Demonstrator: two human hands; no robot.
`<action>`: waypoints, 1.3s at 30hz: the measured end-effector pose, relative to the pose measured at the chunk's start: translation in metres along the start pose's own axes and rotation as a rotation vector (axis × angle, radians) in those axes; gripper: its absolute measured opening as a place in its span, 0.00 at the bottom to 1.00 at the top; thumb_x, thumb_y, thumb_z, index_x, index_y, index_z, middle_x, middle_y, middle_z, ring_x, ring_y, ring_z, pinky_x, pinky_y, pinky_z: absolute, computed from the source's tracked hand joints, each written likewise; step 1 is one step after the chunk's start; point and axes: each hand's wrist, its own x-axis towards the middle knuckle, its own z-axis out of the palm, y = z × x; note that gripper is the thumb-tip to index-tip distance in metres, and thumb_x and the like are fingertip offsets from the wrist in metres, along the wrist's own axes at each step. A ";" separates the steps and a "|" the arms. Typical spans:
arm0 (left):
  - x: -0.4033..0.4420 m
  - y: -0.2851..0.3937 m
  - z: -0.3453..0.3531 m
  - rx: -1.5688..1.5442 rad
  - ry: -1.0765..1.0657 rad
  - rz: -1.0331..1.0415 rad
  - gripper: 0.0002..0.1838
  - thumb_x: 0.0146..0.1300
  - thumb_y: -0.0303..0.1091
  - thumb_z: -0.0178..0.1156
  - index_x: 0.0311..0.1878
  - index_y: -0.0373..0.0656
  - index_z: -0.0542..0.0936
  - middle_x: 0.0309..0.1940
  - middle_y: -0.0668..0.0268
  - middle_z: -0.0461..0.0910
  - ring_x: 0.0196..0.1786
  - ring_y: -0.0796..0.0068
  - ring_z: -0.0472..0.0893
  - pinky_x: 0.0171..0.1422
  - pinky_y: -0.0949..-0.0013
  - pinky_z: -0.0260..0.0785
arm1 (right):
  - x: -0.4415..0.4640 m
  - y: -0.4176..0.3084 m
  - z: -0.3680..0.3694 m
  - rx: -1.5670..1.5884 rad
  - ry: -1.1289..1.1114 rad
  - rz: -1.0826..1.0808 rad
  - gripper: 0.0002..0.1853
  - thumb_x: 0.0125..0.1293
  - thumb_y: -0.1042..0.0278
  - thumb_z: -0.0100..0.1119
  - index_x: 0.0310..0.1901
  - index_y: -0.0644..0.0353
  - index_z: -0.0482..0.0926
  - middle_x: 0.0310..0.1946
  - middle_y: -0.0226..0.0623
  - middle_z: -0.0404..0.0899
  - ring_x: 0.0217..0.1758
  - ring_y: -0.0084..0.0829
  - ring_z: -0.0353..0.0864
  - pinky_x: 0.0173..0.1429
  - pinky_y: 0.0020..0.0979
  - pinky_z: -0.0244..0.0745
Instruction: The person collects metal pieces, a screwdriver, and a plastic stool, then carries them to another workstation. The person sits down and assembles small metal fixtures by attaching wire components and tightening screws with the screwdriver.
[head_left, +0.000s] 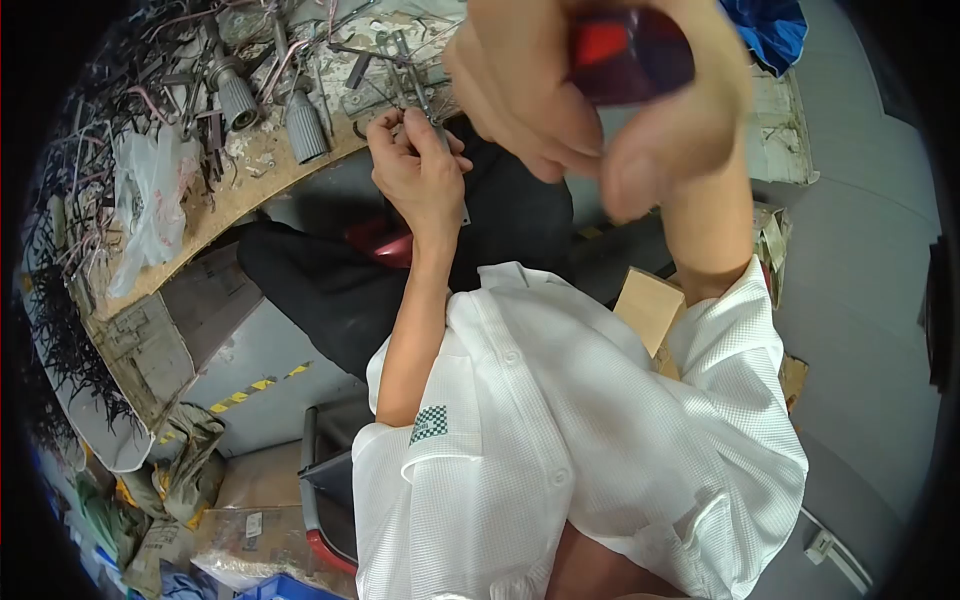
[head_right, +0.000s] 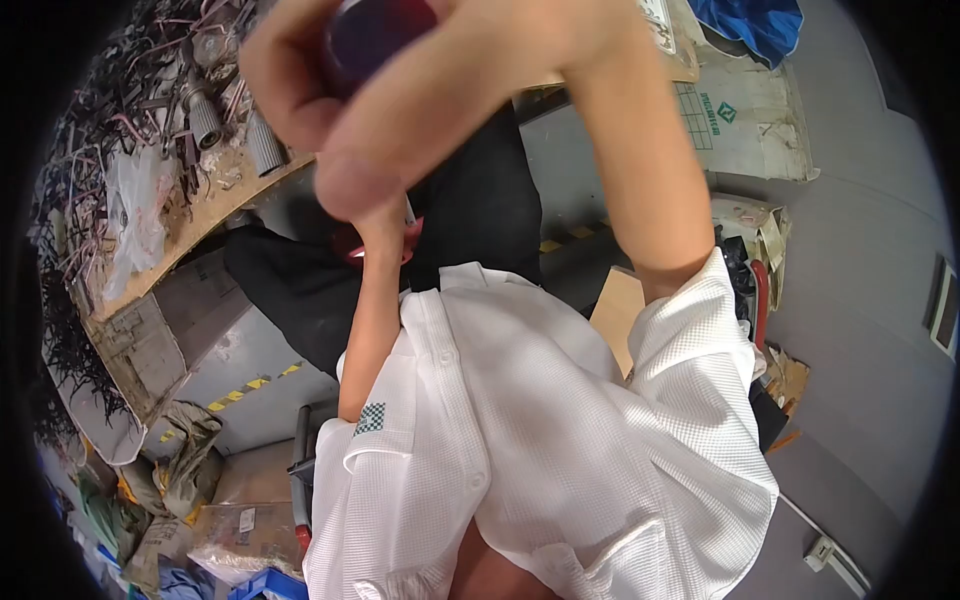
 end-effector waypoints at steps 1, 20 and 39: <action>0.001 -0.003 0.001 0.003 0.003 0.016 0.14 0.78 0.37 0.53 0.50 0.32 0.69 0.19 0.62 0.80 0.16 0.80 0.76 0.20 0.74 0.66 | 0.002 0.007 0.001 -0.111 0.059 0.066 0.07 0.68 0.75 0.64 0.44 0.65 0.77 0.32 0.34 0.80 0.26 0.19 0.78 0.31 0.21 0.72; -0.001 0.010 0.005 0.016 0.029 -0.029 0.13 0.77 0.36 0.53 0.49 0.33 0.68 0.19 0.62 0.80 0.16 0.79 0.75 0.20 0.74 0.66 | 0.031 0.001 0.018 -0.517 0.204 0.239 0.14 0.68 0.75 0.62 0.53 0.70 0.77 0.42 0.39 0.83 0.31 0.18 0.78 0.36 0.18 0.74; 0.002 0.014 -0.001 0.021 -0.011 -0.068 0.13 0.77 0.36 0.53 0.49 0.32 0.69 0.18 0.62 0.80 0.16 0.81 0.75 0.20 0.75 0.66 | -0.094 -0.094 -0.055 -0.779 0.432 -0.101 0.12 0.64 0.67 0.70 0.44 0.62 0.81 0.29 0.35 0.77 0.23 0.19 0.73 0.26 0.24 0.68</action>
